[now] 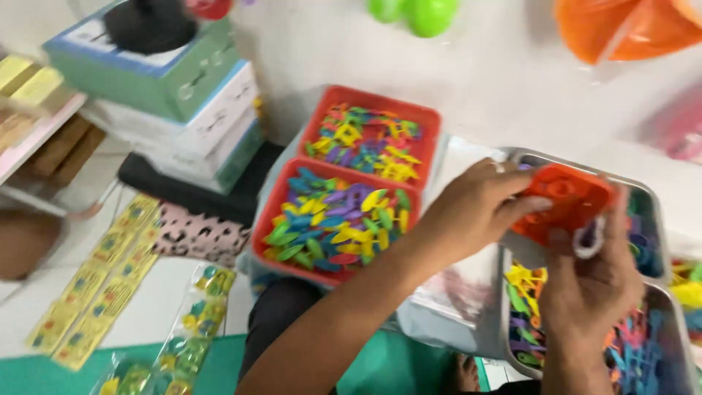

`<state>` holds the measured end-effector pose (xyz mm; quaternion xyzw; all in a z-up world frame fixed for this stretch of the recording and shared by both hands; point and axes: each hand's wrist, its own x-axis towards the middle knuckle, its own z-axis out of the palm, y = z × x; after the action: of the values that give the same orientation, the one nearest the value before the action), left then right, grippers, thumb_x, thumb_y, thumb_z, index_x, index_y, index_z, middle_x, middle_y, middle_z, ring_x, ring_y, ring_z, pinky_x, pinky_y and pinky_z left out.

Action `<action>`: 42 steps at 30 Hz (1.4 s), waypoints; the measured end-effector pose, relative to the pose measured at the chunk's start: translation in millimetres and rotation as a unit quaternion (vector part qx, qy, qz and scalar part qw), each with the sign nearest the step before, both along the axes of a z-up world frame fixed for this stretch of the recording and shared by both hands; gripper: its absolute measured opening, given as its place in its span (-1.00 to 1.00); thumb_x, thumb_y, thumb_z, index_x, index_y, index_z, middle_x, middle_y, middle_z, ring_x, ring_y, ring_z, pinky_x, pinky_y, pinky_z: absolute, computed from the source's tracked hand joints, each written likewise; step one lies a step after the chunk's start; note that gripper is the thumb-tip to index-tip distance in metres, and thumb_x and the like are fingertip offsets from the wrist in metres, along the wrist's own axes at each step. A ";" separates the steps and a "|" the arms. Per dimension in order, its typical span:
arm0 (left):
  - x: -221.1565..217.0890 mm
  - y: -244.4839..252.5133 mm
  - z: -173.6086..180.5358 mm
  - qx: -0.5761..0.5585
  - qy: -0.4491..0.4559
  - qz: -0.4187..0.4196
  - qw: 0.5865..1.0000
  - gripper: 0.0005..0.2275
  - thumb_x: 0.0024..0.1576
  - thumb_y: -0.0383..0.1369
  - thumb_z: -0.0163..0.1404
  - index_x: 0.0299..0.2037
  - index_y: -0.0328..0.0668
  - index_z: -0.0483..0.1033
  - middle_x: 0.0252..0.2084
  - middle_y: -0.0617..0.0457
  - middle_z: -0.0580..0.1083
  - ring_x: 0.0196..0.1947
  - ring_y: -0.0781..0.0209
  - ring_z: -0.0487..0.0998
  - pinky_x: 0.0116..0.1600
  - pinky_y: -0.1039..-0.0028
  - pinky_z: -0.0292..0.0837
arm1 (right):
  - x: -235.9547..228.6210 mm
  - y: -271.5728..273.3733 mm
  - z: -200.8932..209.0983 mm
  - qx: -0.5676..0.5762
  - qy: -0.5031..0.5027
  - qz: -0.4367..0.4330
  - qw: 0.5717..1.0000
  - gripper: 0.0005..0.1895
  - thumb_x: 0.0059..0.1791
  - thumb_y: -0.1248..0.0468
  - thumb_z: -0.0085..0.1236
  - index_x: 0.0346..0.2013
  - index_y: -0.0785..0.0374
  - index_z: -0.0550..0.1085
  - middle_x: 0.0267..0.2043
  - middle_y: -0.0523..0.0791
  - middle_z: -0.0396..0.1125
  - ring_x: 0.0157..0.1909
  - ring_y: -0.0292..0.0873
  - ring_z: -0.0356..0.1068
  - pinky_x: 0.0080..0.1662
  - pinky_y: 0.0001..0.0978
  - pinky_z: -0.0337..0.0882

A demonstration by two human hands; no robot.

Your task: Cleaning individual small plastic toy pieces with a cloth and sorting them into different trays.

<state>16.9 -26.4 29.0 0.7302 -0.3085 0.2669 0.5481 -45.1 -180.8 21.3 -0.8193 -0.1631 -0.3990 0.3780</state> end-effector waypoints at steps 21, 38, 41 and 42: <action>-5.7 20.9 -4.5 0.035 0.101 -0.009 0.994 -0.66 0.13 -0.51 0.15 0.13 -0.29 0.53 -0.22 -0.05 0.55 -0.48 0.31 0.44 -0.49 0.57 0.28 | 1.8 6.2 5.6 0.170 0.209 0.124 0.955 -0.56 0.07 0.43 -0.05 0.27 0.47 0.35 -0.02 -0.03 0.44 -0.13 -0.27 0.33 -0.06 -0.47 0.35; -1.6 4.2 -20.2 -0.100 0.107 -0.013 0.989 -0.78 0.23 -0.33 0.12 0.03 -0.21 0.55 -0.41 -0.05 0.52 -0.48 0.11 0.56 -0.39 0.37 0.55 | 9.4 9.0 -9.1 0.187 0.096 0.004 0.978 -0.77 0.12 0.43 0.04 0.02 0.43 0.58 -0.21 0.02 0.52 -0.16 -0.31 0.30 -0.06 -0.25 0.45; -5.5 -2.8 -26.4 -0.091 0.137 -0.064 0.984 -0.84 0.23 -0.36 0.10 -0.07 -0.26 0.58 -0.44 0.01 0.49 -0.48 0.21 0.61 -0.44 0.48 0.57 | 12.7 -4.7 -12.1 0.179 0.076 -0.034 0.980 -0.74 0.10 0.56 0.03 0.04 0.39 0.56 -0.10 0.07 0.51 0.00 -0.24 0.32 0.08 -0.21 0.41; -7.8 -2.1 -24.1 -0.091 0.137 -0.065 0.984 -0.84 0.23 -0.36 0.10 -0.07 -0.26 0.58 -0.44 0.01 0.49 -0.48 0.21 0.61 -0.44 0.48 0.57 | 13.6 -9.4 -14.7 0.179 0.075 -0.035 0.980 -0.74 0.10 0.56 0.03 0.04 0.39 0.56 -0.10 0.07 0.51 0.00 -0.24 0.32 0.08 -0.21 0.41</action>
<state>9.1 -28.5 4.8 0.6852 -0.2517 0.1555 0.6656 -31.5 -190.2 6.6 -0.7711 -0.0315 -0.3718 0.5159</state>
